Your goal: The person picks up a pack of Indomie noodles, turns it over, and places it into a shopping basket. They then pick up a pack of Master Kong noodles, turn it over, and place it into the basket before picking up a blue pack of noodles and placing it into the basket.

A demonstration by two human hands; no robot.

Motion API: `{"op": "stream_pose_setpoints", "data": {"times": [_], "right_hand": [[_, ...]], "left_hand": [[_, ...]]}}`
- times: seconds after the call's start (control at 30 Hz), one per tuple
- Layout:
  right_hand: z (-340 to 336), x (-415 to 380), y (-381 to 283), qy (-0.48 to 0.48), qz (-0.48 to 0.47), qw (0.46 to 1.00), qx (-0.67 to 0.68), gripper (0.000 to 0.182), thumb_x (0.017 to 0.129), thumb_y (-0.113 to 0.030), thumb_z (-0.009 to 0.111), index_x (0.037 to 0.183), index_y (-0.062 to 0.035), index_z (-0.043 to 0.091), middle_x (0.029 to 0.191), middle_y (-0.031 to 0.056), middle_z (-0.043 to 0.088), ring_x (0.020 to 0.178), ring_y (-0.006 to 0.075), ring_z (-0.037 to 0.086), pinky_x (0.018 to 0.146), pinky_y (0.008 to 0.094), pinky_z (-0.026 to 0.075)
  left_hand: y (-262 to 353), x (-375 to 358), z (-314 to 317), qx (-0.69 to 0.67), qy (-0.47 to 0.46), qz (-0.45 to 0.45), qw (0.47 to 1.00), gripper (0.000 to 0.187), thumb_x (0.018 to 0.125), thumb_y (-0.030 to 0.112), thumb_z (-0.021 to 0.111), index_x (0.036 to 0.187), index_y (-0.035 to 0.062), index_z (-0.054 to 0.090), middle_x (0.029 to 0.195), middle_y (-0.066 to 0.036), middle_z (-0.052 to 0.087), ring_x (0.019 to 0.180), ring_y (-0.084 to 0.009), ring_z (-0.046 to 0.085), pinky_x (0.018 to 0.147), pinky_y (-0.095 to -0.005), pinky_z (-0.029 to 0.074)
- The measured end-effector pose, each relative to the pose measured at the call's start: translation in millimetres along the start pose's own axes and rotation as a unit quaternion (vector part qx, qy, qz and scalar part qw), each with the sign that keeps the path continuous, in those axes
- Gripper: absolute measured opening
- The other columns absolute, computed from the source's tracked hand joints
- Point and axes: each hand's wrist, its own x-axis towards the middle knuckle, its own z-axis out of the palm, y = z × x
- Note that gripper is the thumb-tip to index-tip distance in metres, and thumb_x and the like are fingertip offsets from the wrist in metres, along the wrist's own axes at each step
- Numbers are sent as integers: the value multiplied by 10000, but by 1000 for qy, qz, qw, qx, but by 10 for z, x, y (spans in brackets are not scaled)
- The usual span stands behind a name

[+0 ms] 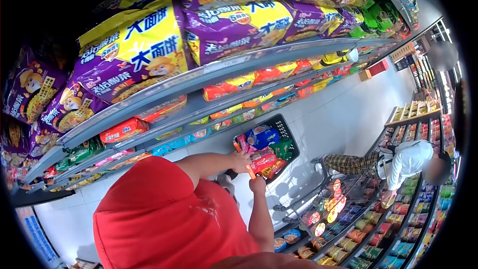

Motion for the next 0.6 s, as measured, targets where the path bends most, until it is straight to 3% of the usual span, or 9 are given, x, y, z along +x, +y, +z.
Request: {"op": "stream_pose_setpoints", "data": {"times": [0.07, 0.1, 0.2, 0.4, 0.47, 0.57, 0.6], "right_hand": [[-250, 28, -72, -22, 31, 999, 10, 329, 823, -249, 548, 906, 37, 688, 925, 258, 692, 880, 390, 690, 788, 466, 550], [-188, 139, 13, -22, -15, 999, -20, 332, 823, -251, 547, 936, 29, 685, 940, 254, 693, 889, 385, 690, 799, 469, 549], [-421, 83, -47, 27, 5, 999, -23, 318, 827, -284, 565, 895, 2, 686, 917, 239, 696, 886, 388, 690, 796, 483, 546], [-664, 366, -63, 90, -242, 954, 149, 299, 867, -248, 574, 990, 22, 600, 883, 274, 664, 845, 448, 651, 730, 514, 520], [-624, 534, -108, 53, -236, 959, 148, 304, 854, -246, 607, 1009, 16, 594, 860, 271, 666, 830, 452, 653, 730, 522, 524], [-696, 648, -169, -2, -233, 962, 143, 327, 861, -281, 601, 980, 24, 606, 850, 278, 667, 835, 453, 657, 732, 531, 521], [-678, 693, -163, -18, -230, 963, 137, 347, 862, -300, 596, 985, 24, 610, 858, 279, 667, 838, 452, 658, 738, 531, 517]], "left_hand": [[20, 105, -46, 19, 13, -11, 1000, 609, 876, 572, 518, 1345, 184, 535, 1410, -143, 418, 1311, -353, 374, 967, -539, 415], [39, 121, -97, 25, 16, -12, 999, 611, 874, 580, 519, 1340, 186, 536, 1401, -139, 425, 1309, -350, 377, 960, -535, 418], [72, 269, -198, 35, 12, -14, 999, 625, 871, 598, 519, 1343, 187, 530, 1384, -137, 435, 1303, -353, 380, 951, -540, 423], [160, 416, -338, 17, 26, -40, 999, 612, 850, 574, 583, 1297, 158, 545, 1351, -122, 435, 1313, -333, 354, 977, -539, 415], [194, 388, -367, -21, 38, -83, 996, 690, 813, 583, 608, 1345, 156, 503, 1363, -126, 422, 1330, -345, 337, 998, -533, 402], [123, 378, -195, -83, 128, -128, 980, 759, 801, 574, 620, 1396, 137, 444, 1388, -132, 410, 1343, -370, 322, 1013, -517, 397], [161, 300, -183, -90, 160, -135, 974, 755, 837, 539, 597, 1421, 102, 402, 1417, -151, 386, 1317, -388, 373, 1023, -484, 402]]}}
